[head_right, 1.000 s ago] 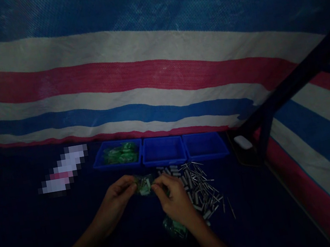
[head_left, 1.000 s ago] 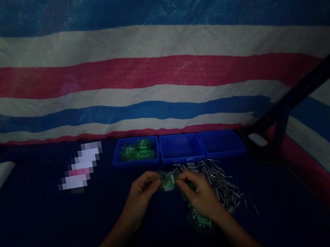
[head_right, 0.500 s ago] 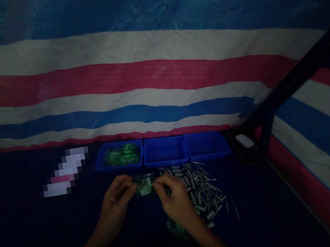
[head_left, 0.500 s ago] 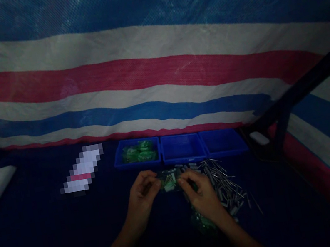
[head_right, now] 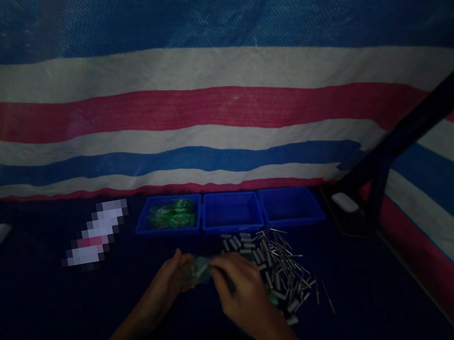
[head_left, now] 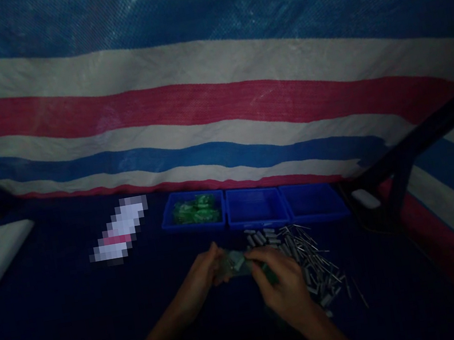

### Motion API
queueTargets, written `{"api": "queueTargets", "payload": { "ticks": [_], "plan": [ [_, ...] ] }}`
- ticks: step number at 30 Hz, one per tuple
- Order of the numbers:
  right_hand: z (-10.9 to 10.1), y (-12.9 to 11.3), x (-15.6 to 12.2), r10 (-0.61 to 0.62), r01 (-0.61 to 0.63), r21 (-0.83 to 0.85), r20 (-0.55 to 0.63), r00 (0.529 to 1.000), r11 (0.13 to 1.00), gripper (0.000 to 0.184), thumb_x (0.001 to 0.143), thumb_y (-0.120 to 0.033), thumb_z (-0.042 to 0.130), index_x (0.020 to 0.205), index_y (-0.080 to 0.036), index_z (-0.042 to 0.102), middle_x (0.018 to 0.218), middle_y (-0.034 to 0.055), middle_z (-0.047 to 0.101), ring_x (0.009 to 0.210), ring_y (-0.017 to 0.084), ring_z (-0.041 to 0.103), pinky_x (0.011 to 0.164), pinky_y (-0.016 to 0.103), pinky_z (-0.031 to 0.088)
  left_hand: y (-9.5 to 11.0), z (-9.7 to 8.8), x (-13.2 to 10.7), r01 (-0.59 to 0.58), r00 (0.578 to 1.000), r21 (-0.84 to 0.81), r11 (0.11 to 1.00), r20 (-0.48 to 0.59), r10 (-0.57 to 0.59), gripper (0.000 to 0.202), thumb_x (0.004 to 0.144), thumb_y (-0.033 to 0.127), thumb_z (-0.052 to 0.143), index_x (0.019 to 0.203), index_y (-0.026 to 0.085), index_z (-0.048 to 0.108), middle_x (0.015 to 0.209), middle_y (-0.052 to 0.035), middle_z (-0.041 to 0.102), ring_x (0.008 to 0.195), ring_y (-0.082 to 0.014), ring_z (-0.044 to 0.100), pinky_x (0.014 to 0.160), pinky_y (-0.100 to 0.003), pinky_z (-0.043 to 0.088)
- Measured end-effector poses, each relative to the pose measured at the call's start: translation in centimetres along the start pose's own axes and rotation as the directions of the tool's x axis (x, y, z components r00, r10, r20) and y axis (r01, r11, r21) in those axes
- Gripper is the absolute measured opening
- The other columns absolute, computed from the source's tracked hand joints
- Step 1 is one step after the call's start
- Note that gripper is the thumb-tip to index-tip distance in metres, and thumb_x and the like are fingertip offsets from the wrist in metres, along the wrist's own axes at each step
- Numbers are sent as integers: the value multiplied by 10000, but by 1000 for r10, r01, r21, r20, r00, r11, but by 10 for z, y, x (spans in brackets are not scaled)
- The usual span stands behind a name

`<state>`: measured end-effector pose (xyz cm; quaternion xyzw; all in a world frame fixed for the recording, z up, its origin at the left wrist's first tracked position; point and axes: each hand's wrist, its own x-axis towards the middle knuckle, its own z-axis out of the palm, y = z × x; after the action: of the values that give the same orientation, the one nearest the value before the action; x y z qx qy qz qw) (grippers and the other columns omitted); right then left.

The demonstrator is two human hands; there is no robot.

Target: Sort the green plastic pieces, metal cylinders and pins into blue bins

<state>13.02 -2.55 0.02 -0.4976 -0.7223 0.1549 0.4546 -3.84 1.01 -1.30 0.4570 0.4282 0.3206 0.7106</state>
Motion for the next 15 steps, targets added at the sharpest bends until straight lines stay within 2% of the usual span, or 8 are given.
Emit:
{"api": "queueTargets", "payload": {
  "ticks": [3,5,7,10,13,15],
  "plan": [
    [1,-1,-1,-2,0,37,44,999,999,194,812,-126,475,946,-214,585,893,33,664,839,147,619,763,283,493,2,-2,0,-78,997,37,996,-18,78,328,751,467,568,675,148,546,607,24,484,570,-105,430,566,-222,332],
    [2,-1,-2,43,-45,47,45,998,998,221,818,-138,466,999,-214,567,929,40,654,867,152,612,779,290,487,6,-2,0,-131,989,91,987,-53,136,285,741,415,593,657,148,537,590,38,460,558,-96,409,555,-213,322],
    [2,0,-2,121,-122,68,20,992,990,259,825,-167,462,1073,-202,529,884,39,648,824,146,613,756,278,487,10,-1,-1,-167,978,149,975,-100,183,264,742,393,587,649,150,541,591,36,472,569,-101,422,564,-215,336],
    [3,-1,-2,249,-249,114,13,968,962,307,837,-224,461,1139,-177,485,700,-6,601,643,114,587,619,225,473,11,2,-2,-214,958,212,954,-147,248,208,738,359,583,696,155,578,665,11,547,650,-130,496,637,-239,389],
    [3,-4,-2,335,-347,156,102,937,925,256,858,-291,433,1051,-173,555,531,-50,508,469,87,496,452,185,385,9,5,-4,-262,932,259,930,-184,314,162,734,329,589,758,169,602,731,-4,596,724,-158,551,691,-261,422],
    [3,-7,-1,351,-377,199,154,924,905,242,859,-316,428,966,-173,593,483,-56,492,431,82,477,420,180,361,7,6,-6,-306,916,317,898,-160,369,132,742,305,588,770,178,614,745,-14,615,743,-168,569,704,-272,434]
  ]
}}
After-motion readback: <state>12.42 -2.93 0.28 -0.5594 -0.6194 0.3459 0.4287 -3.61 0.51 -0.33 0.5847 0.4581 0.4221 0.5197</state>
